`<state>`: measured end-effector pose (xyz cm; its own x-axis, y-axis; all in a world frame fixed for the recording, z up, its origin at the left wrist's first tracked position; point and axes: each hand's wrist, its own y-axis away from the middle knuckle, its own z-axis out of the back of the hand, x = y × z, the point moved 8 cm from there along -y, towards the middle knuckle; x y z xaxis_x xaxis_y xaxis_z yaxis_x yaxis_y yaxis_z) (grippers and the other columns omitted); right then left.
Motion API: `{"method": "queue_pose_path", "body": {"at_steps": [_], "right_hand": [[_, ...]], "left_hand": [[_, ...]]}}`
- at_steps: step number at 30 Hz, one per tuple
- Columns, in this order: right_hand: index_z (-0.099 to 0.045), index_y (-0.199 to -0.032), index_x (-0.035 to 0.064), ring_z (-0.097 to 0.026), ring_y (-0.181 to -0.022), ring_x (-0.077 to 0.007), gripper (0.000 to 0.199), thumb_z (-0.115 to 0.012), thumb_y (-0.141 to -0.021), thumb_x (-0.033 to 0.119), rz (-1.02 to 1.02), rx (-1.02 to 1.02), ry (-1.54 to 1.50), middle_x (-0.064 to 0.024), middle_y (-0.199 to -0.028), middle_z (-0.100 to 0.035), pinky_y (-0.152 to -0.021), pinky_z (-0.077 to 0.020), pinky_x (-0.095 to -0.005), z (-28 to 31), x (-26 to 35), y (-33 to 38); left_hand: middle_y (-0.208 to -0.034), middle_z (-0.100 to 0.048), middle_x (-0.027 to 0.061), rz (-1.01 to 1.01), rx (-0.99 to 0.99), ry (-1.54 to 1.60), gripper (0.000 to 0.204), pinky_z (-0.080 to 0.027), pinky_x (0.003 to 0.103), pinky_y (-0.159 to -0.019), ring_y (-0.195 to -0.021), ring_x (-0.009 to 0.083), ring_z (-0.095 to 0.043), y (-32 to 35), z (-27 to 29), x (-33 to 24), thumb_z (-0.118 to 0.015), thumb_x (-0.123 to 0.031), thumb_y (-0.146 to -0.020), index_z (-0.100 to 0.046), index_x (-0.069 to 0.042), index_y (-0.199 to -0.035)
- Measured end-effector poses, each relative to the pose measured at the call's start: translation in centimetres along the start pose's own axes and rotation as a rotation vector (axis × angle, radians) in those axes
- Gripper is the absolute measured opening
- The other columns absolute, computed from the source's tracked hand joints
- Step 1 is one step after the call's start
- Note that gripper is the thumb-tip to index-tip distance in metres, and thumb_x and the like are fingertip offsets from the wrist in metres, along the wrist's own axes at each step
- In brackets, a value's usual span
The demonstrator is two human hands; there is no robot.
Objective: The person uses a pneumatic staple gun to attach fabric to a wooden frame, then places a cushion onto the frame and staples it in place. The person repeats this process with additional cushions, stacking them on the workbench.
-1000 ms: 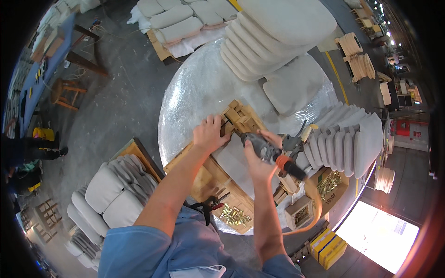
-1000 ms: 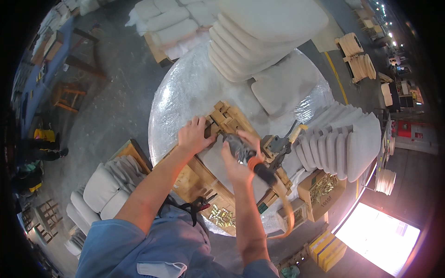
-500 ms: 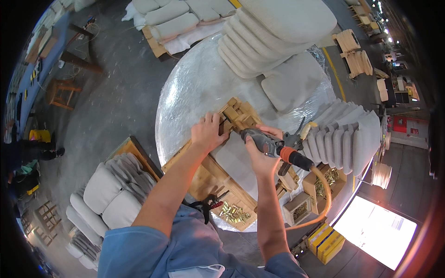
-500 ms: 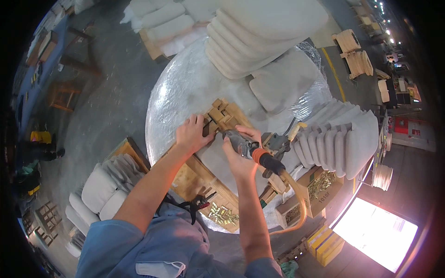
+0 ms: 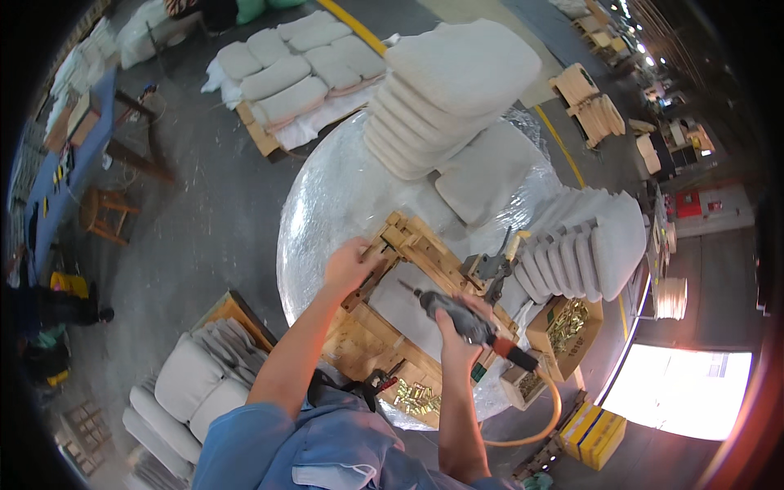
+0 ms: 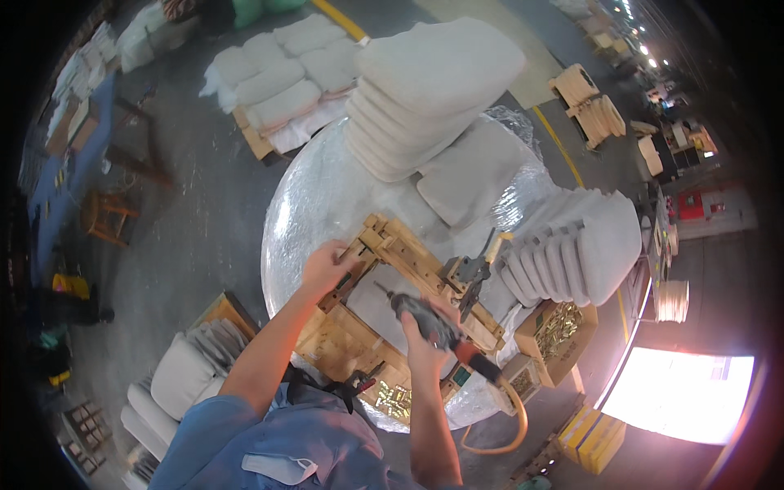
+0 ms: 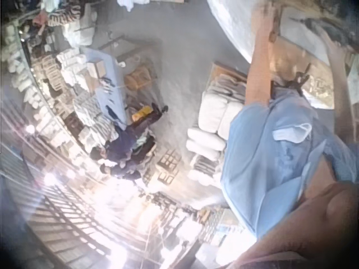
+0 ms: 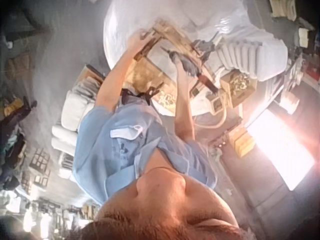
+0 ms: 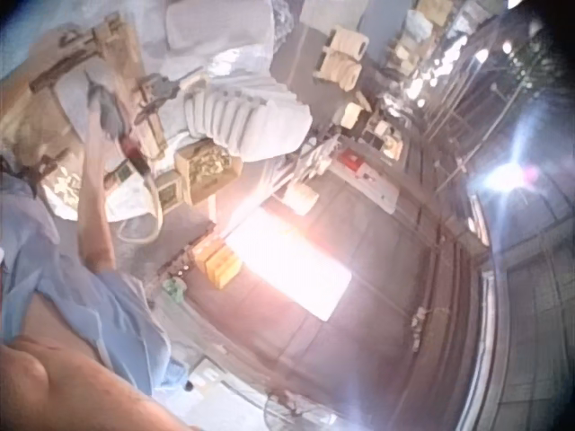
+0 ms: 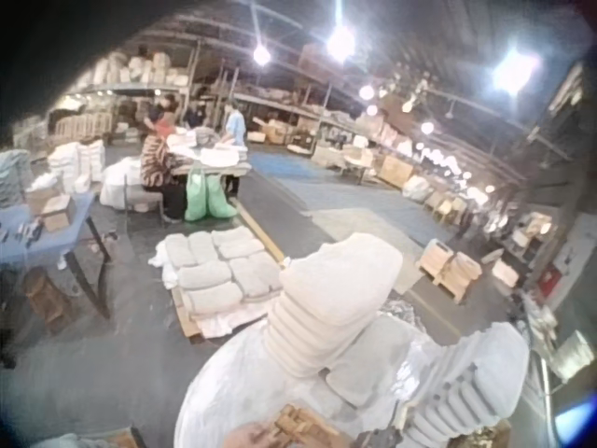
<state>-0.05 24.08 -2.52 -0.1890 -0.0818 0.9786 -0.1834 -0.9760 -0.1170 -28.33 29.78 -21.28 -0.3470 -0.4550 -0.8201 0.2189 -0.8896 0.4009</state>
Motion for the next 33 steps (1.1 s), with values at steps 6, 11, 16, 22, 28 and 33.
{"method": "queue_pose_path", "body": {"at_steps": [6,11,16,22,28,33], "right_hand": [[-0.054,-0.135,0.0051,-0.068,-0.125,-0.0333,0.057,-0.073,-0.083,-0.011,-0.24,-0.298,-0.448,-0.0201,-0.128,-0.068,-0.116,-0.0545,-0.0545,7.3,2.2,10.0],[-0.053,-0.136,0.0076,-0.068,-0.123,-0.0346,0.059,-0.073,-0.084,-0.009,-0.128,-0.291,-0.599,-0.019,-0.127,-0.067,-0.117,-0.0536,-0.064,8.5,5.4,13.8],[-0.053,-0.135,0.0082,-0.068,-0.122,-0.0326,0.059,-0.074,-0.083,-0.009,-0.058,-0.267,-0.617,-0.0177,-0.127,-0.066,-0.117,-0.0527,-0.0661,9.2,8.2,15.1],[-0.055,-0.13,0.0077,-0.066,-0.124,-0.0312,0.058,-0.08,-0.081,-0.007,0.02,-0.335,-0.569,-0.0165,-0.127,-0.063,-0.113,-0.0566,-0.0655,10.6,8.6,16.5],[-0.054,-0.129,0.0079,-0.067,-0.123,-0.0315,0.056,-0.08,-0.081,-0.007,0.007,-0.353,-0.589,-0.0166,-0.126,-0.062,-0.113,-0.0575,-0.0599,11.6,10.1,17.2],[-0.054,-0.129,0.0067,-0.073,-0.119,-0.0361,0.056,-0.079,-0.081,-0.008,-0.02,-0.402,-0.591,-0.0191,-0.126,-0.067,-0.109,-0.0588,-0.0527,12.8,8.9,17.3]], "left_hand": [[-0.117,-0.073,0.0138,0.181,0.14,1.332,0.076,-0.06,0.035,-0.079,-0.099,0.0267,-0.074,7.3,3.3,2.0,-0.066,-0.062,-0.106,-0.052,-0.009,-0.159],[-0.149,-0.06,0.0279,0.161,0.314,1.57,0.08,-0.054,0.054,-0.113,-0.135,0.0452,-0.062,15.0,1.4,-6.7,-0.044,-0.068,-0.113,-0.044,-0.008,-0.166],[-0.161,-0.051,0.0307,0.018,0.532,1.423,0.084,-0.048,0.059,-0.121,-0.146,0.0472,-0.055,16.9,-1.3,-10.2,-0.04,-0.072,-0.112,-0.041,-0.009,-0.168],[-0.161,-0.052,0.0265,0.069,0.546,1.41,0.085,-0.047,0.06,-0.122,-0.148,0.0436,-0.054,19.0,-2.8,-13.0,-0.043,-0.073,-0.11,-0.04,-0.011,-0.169],[-0.157,-0.056,0.0252,0.129,0.521,1.409,0.081,-0.048,0.063,-0.118,-0.141,0.0416,-0.059,19.7,-3.9,-12.6,-0.052,-0.068,-0.11,-0.038,-0.01,-0.165],[-0.122,-0.073,0.0148,0.291,0.705,1.056,0.051,-0.061,0.05,-0.097,-0.112,0.0325,-0.072,18.5,-7.3,-6.9,-0.06,-0.048,-0.113,-0.065,-0.004,-0.139]]}}
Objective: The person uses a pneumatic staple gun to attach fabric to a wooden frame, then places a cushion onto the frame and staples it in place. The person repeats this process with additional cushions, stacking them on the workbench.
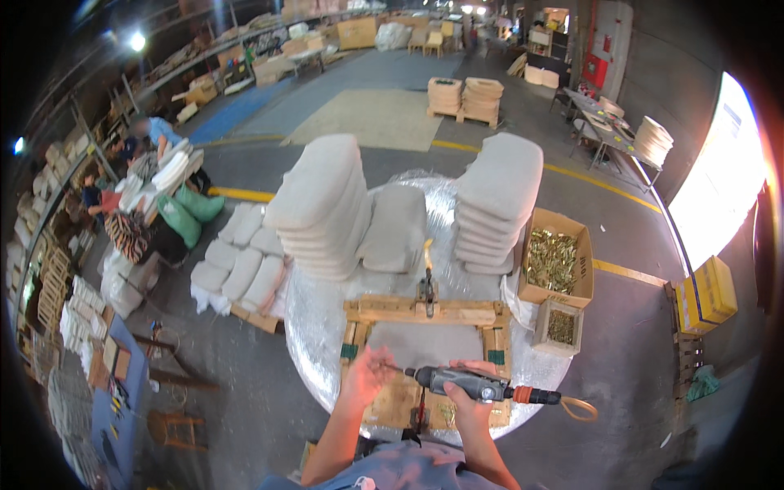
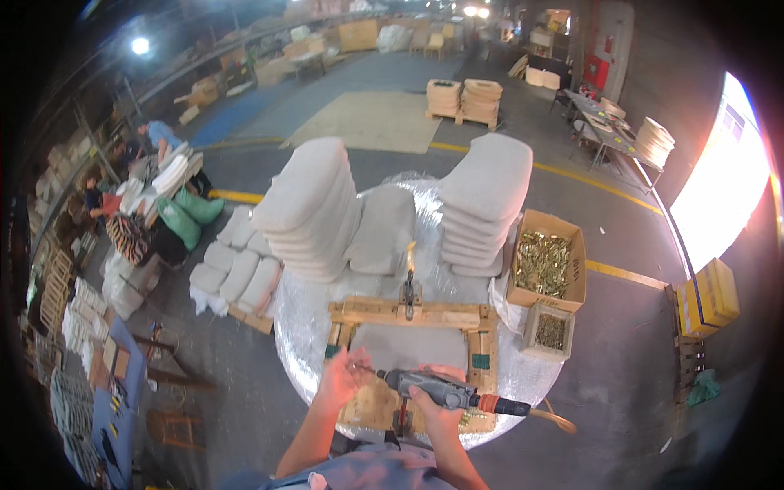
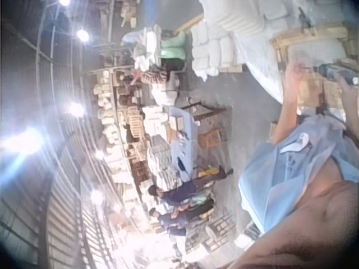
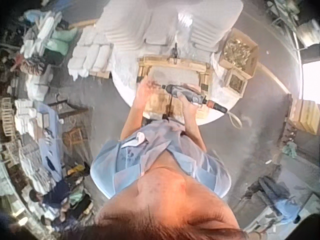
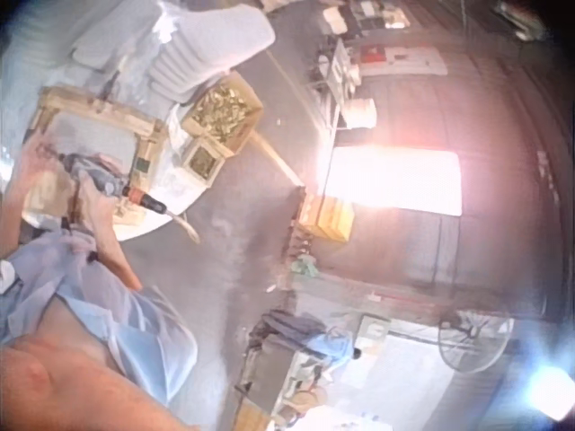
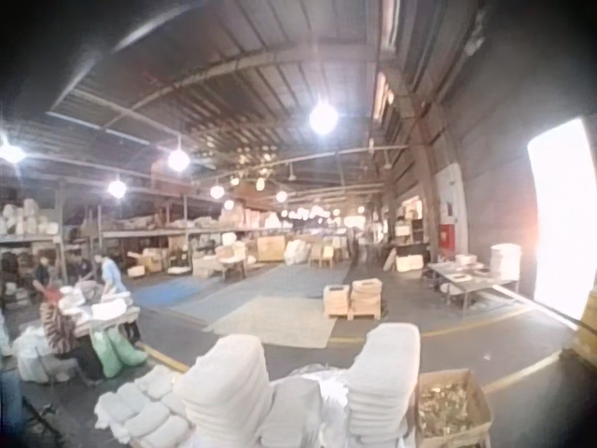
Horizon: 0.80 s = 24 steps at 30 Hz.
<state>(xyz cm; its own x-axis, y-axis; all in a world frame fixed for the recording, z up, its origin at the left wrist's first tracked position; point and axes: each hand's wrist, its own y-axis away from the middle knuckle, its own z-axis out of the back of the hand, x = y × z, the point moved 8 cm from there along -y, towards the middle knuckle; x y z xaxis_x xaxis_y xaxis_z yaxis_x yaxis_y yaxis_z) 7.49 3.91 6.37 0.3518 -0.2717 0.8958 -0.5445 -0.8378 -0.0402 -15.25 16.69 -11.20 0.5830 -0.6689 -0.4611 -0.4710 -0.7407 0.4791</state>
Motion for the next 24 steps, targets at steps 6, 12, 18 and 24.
{"method": "queue_pose_path", "body": {"at_steps": [6,12,18,24], "right_hand": [[-0.055,-0.128,0.0055,-0.075,-0.118,-0.0373,0.058,-0.075,-0.079,-0.018,0.006,0.009,-0.035,-0.0201,-0.125,-0.07,-0.107,-0.0595,-0.0512,0.3,0.7,-0.4],[-0.055,-0.129,0.0041,-0.074,-0.117,-0.0293,0.056,-0.082,-0.084,-0.015,0.012,0.005,-0.051,-0.0192,-0.123,-0.071,-0.105,-0.0602,-0.0418,1.1,0.0,-0.6],[-0.055,-0.129,0.0036,-0.074,-0.117,-0.0278,0.056,-0.082,-0.083,-0.014,0.002,-0.024,-0.071,-0.0194,-0.125,-0.071,-0.105,-0.06,-0.0409,1.2,0.2,-0.8],[-0.055,-0.129,0.0034,-0.073,-0.118,-0.0269,0.056,-0.083,-0.083,-0.013,0.001,-0.064,-0.021,-0.0191,-0.125,-0.071,-0.106,-0.0591,-0.0397,1.9,0.2,-0.8]], "left_hand": [[-0.103,-0.077,0.0062,-0.034,-0.012,0.036,0.02,-0.067,0.032,-0.078,-0.088,0.0183,-0.076,0.1,1.8,0.7,-0.069,-0.017,-0.111,-0.072,-0.004,-0.125],[-0.106,-0.078,0.0098,-0.054,-0.068,0.01,0.017,-0.07,0.034,-0.084,-0.091,0.02,-0.079,-0.2,1.8,0.2,-0.071,-0.01,-0.108,-0.072,-0.005,-0.125],[-0.107,-0.079,0.011,-0.124,-0.074,-0.017,0.023,-0.07,0.036,-0.084,-0.093,0.022,-0.079,0.3,1.1,0.2,-0.072,-0.006,-0.107,-0.07,-0.007,-0.13],[-0.123,-0.073,0.0144,-0.183,-0.307,-0.06,0.042,-0.063,0.049,-0.095,-0.112,0.0283,-0.073,-0.6,3.2,0.1,-0.074,-0.029,-0.108,-0.059,-0.007,-0.141]]}}
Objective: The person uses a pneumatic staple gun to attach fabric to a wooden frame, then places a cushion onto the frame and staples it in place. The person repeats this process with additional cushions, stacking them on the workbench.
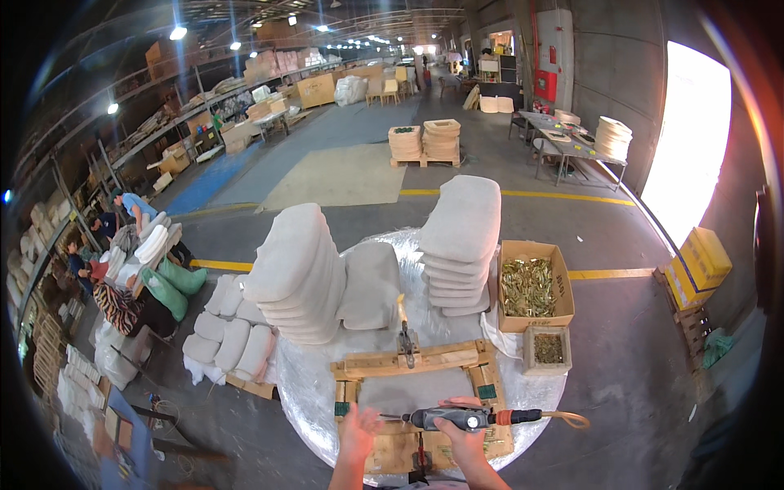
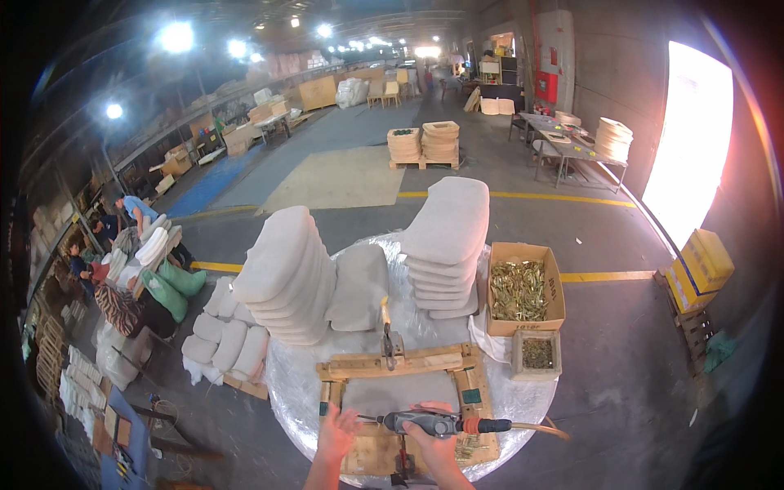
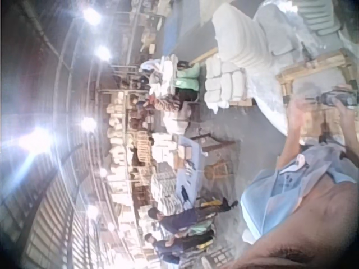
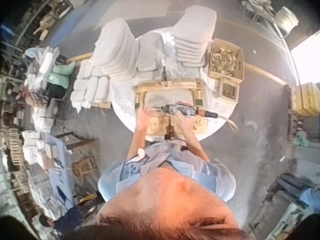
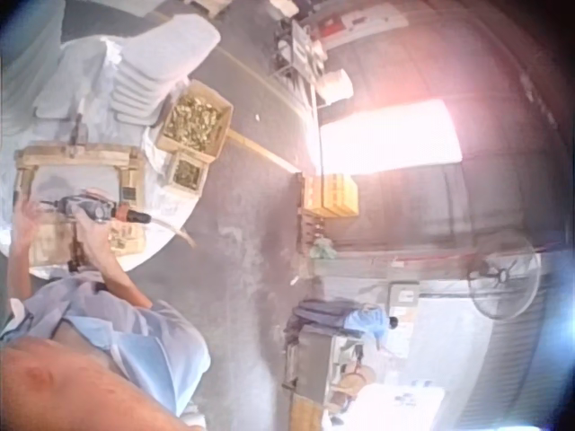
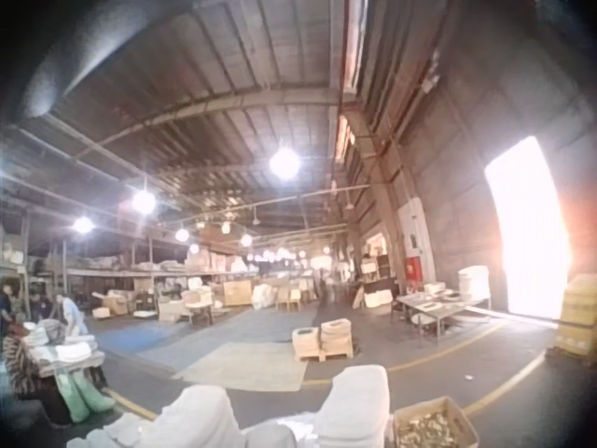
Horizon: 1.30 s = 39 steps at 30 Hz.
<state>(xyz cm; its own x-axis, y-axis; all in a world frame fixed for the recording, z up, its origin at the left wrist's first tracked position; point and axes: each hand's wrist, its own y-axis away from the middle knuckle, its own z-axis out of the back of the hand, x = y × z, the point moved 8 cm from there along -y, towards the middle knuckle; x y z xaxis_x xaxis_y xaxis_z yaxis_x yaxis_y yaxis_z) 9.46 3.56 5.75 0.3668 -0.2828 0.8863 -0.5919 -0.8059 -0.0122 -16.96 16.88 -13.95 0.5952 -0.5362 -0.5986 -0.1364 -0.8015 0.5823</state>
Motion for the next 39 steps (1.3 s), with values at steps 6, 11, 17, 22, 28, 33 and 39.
{"method": "queue_pose_path", "body": {"at_steps": [6,11,17,22,28,33,39], "right_hand": [[-0.057,-0.128,0.0021,-0.074,-0.115,-0.0252,0.053,-0.087,-0.085,-0.007,0.056,0.16,0.115,-0.0189,-0.123,-0.072,-0.103,-0.0603,-0.0383,-4.4,1.7,-1.5],[-0.061,-0.124,0.0004,-0.075,-0.111,-0.0227,0.051,-0.092,-0.084,0.002,0.169,0.317,0.323,-0.0173,-0.12,-0.074,-0.097,-0.0616,-0.0375,-10.0,2.4,-3.7],[-0.062,-0.123,0.0023,-0.075,-0.111,-0.0227,0.05,-0.092,-0.083,-0.002,0.124,0.429,0.414,-0.0154,-0.121,-0.074,-0.096,-0.063,-0.0382,-16.0,-6.1,-8.0],[-0.061,-0.128,-0.0001,-0.074,-0.112,-0.0237,0.05,-0.087,-0.086,-0.003,0.101,0.517,0.59,-0.0165,-0.122,-0.072,-0.1,-0.0605,-0.038,-19.6,-12.4,-10.6],[-0.062,-0.128,-0.0018,-0.071,-0.11,-0.022,0.047,-0.084,-0.087,-0.002,0.097,0.604,0.708,-0.0161,-0.122,-0.071,-0.1,-0.0572,-0.0371,-21.2,-18.6,-12.4],[-0.063,-0.127,-0.0018,-0.071,-0.109,-0.0214,0.047,-0.083,-0.086,-0.003,0.117,0.636,0.718,-0.0149,-0.121,-0.07,-0.1,-0.0571,-0.0366,-21.3,-20.1,-12.5],[-0.063,-0.128,-0.0005,-0.071,-0.109,-0.0212,0.048,-0.085,-0.085,-0.003,0.108,0.605,0.727,-0.0143,-0.122,-0.071,-0.1,-0.0573,-0.0365,-21.2,-20.2,-12.3]], "left_hand": [[-0.159,-0.053,0.0263,-0.738,-0.693,-1.24,0.092,-0.049,0.052,-0.117,-0.145,0.0405,-0.055,-9.3,11.8,-8.3,-0.07,-0.056,-0.102,-0.037,0.002,-0.165],[-0.16,-0.051,0.0295,-0.159,-0.579,-1.531,0.096,-0.048,0.055,-0.118,-0.148,0.0454,-0.051,-10.3,6.0,-6.5,-0.066,-0.067,-0.099,-0.044,0.002,-0.162],[-0.14,-0.066,0.0232,-0.295,-0.623,-1.5,0.063,-0.054,0.058,-0.108,-0.132,0.0446,-0.06,-11.1,7.5,-5.8,-0.048,-0.057,-0.111,-0.064,-0.001,-0.137],[-0.129,-0.069,0.0144,-0.28,-0.646,-1.497,0.053,-0.058,0.057,-0.094,-0.126,0.0379,-0.063,-11.1,7.6,-6.2,-0.05,-0.055,-0.112,-0.068,-0.007,-0.125],[-0.121,-0.07,0.0133,-0.275,-0.661,-1.496,0.047,-0.06,0.052,-0.091,-0.119,0.0367,-0.065,-11.2,7.2,-6.6,-0.054,-0.052,-0.112,-0.069,-0.008,-0.121],[-0.121,-0.068,0.0115,-0.339,-0.693,-1.496,0.047,-0.059,0.055,-0.086,-0.118,0.0342,-0.063,-11.4,7.5,-6.3,-0.052,-0.053,-0.112,-0.069,-0.009,-0.12],[-0.117,-0.067,0.0111,-0.34,-0.688,-1.506,0.047,-0.06,0.052,-0.081,-0.115,0.0334,-0.064,-11.8,7.4,-6.3,-0.052,-0.053,-0.112,-0.069,-0.009,-0.117]]}}
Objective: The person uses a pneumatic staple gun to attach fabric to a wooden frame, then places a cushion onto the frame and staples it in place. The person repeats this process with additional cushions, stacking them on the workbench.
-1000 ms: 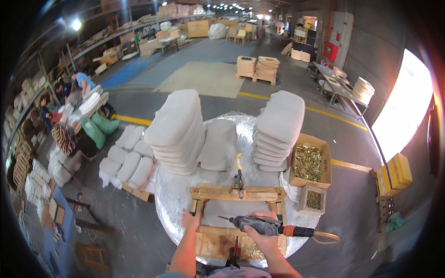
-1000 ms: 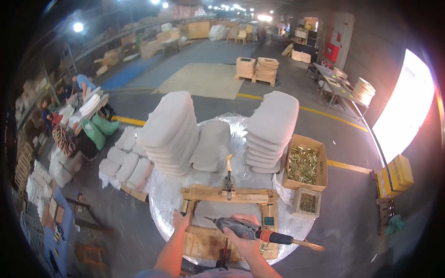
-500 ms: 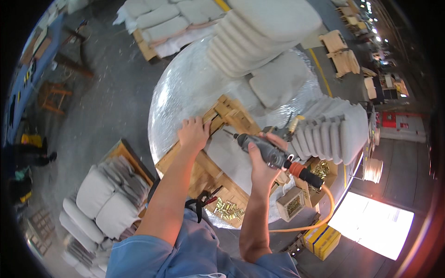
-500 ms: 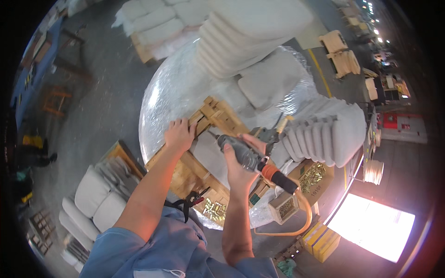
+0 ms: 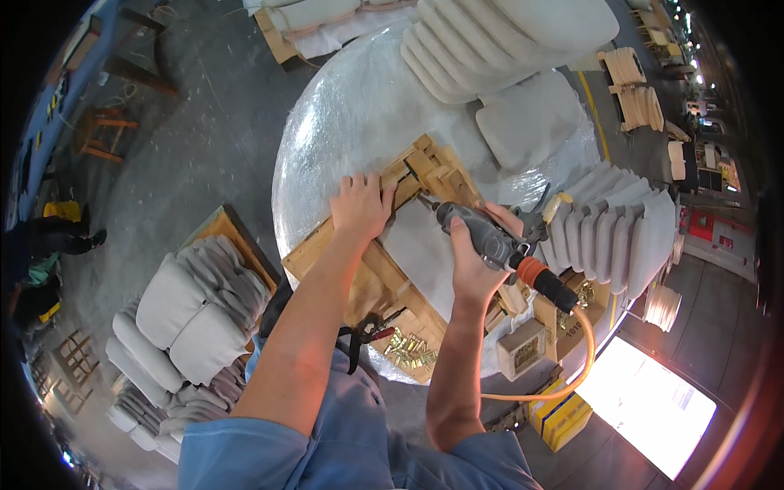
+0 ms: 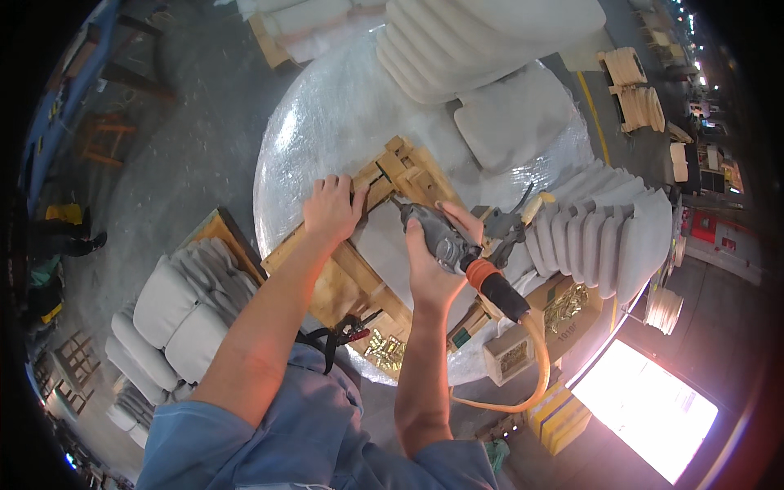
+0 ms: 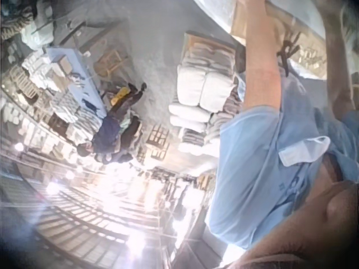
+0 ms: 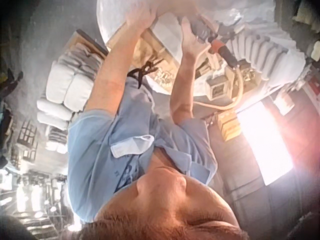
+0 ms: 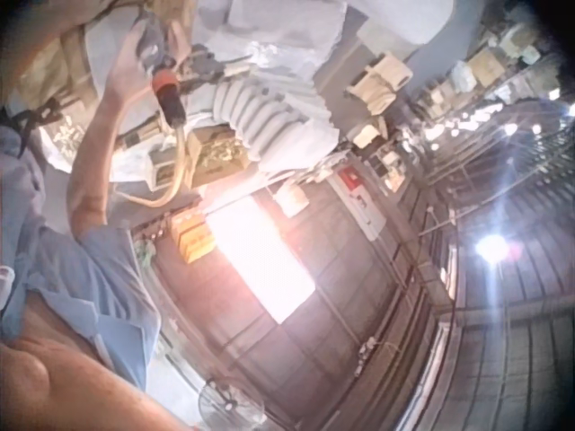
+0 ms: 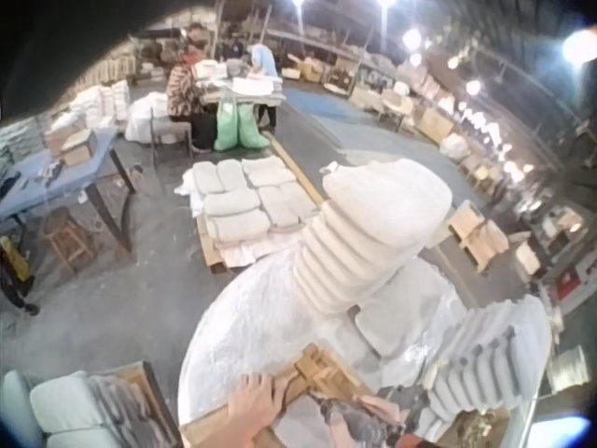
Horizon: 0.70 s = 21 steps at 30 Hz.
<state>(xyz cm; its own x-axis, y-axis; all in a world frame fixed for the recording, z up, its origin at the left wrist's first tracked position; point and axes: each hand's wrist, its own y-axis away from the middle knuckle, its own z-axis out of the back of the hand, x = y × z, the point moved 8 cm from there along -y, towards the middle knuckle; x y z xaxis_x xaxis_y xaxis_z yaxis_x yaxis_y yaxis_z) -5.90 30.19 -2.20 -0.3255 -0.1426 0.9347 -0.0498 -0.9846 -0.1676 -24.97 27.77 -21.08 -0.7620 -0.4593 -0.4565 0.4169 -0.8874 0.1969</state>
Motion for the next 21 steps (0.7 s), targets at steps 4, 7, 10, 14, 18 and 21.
{"method": "queue_pose_path", "body": {"at_steps": [4,7,10,14,18,21], "right_hand": [[-0.064,-0.128,0.0,-0.071,-0.109,-0.0213,0.049,-0.085,-0.084,-0.003,0.015,0.009,0.034,-0.0142,-0.122,-0.071,-0.1,-0.0575,-0.0364,0.2,-0.2,0.0],[-0.064,-0.128,0.0,-0.071,-0.108,-0.0214,0.05,-0.086,-0.083,-0.003,-0.014,-0.01,-0.024,-0.0142,-0.12,-0.071,-0.099,-0.0578,-0.0365,0.2,-0.2,0.2],[-0.064,-0.127,-0.0001,-0.072,-0.107,-0.0213,0.05,-0.086,-0.082,-0.004,0.005,-0.022,0.007,-0.0142,-0.119,-0.072,-0.098,-0.0586,-0.0364,0.2,-0.5,0.2],[-0.064,-0.127,-0.0006,-0.072,-0.104,-0.0211,0.051,-0.086,-0.082,-0.004,0.025,-0.022,0.027,-0.0142,-0.118,-0.072,-0.096,-0.0597,-0.0355,-0.2,-0.3,0.2],[-0.064,-0.126,-0.0006,-0.073,-0.102,-0.0207,0.051,-0.086,-0.081,-0.005,0.052,-0.006,0.026,-0.0138,-0.118,-0.072,-0.094,-0.0599,-0.0346,-0.7,0.3,0.6],[-0.064,-0.126,-0.0007,-0.072,-0.103,-0.0202,0.05,-0.086,-0.081,-0.005,0.05,-0.022,0.01,-0.0134,-0.117,-0.072,-0.094,-0.0599,-0.0343,-0.5,0.7,0.6]], "left_hand": [[-0.117,-0.068,0.0114,0.0,-0.009,0.012,0.047,-0.06,0.051,-0.08,-0.114,0.033,-0.064,0.1,-0.1,0.2,-0.052,-0.053,-0.112,-0.07,-0.01,-0.116],[-0.117,-0.068,0.0112,-0.001,-0.009,0.001,0.047,-0.061,0.051,-0.081,-0.116,0.0332,-0.064,0.3,0.0,0.2,-0.052,-0.053,-0.112,-0.07,-0.01,-0.117],[-0.119,-0.071,0.0126,0.004,-0.01,0.023,0.046,-0.061,0.05,-0.087,-0.114,0.0358,-0.066,0.2,0.5,-0.1,-0.057,-0.052,-0.111,-0.07,-0.008,-0.12],[-0.119,-0.071,0.0131,0.018,0.002,0.012,0.046,-0.061,0.049,-0.088,-0.115,0.0361,-0.067,0.2,0.5,0.0,-0.057,-0.051,-0.111,-0.07,-0.008,-0.12],[-0.118,-0.071,0.0138,0.015,-0.015,0.0,0.046,-0.061,0.05,-0.088,-0.115,0.0366,-0.067,0.2,0.4,0.1,-0.057,-0.051,-0.111,-0.071,-0.008,-0.119],[-0.121,-0.07,0.0137,0.011,0.032,0.001,0.049,-0.062,0.05,-0.086,-0.118,0.0355,-0.065,-0.1,0.1,-0.1,-0.054,-0.053,-0.112,-0.07,-0.008,-0.122]]}}
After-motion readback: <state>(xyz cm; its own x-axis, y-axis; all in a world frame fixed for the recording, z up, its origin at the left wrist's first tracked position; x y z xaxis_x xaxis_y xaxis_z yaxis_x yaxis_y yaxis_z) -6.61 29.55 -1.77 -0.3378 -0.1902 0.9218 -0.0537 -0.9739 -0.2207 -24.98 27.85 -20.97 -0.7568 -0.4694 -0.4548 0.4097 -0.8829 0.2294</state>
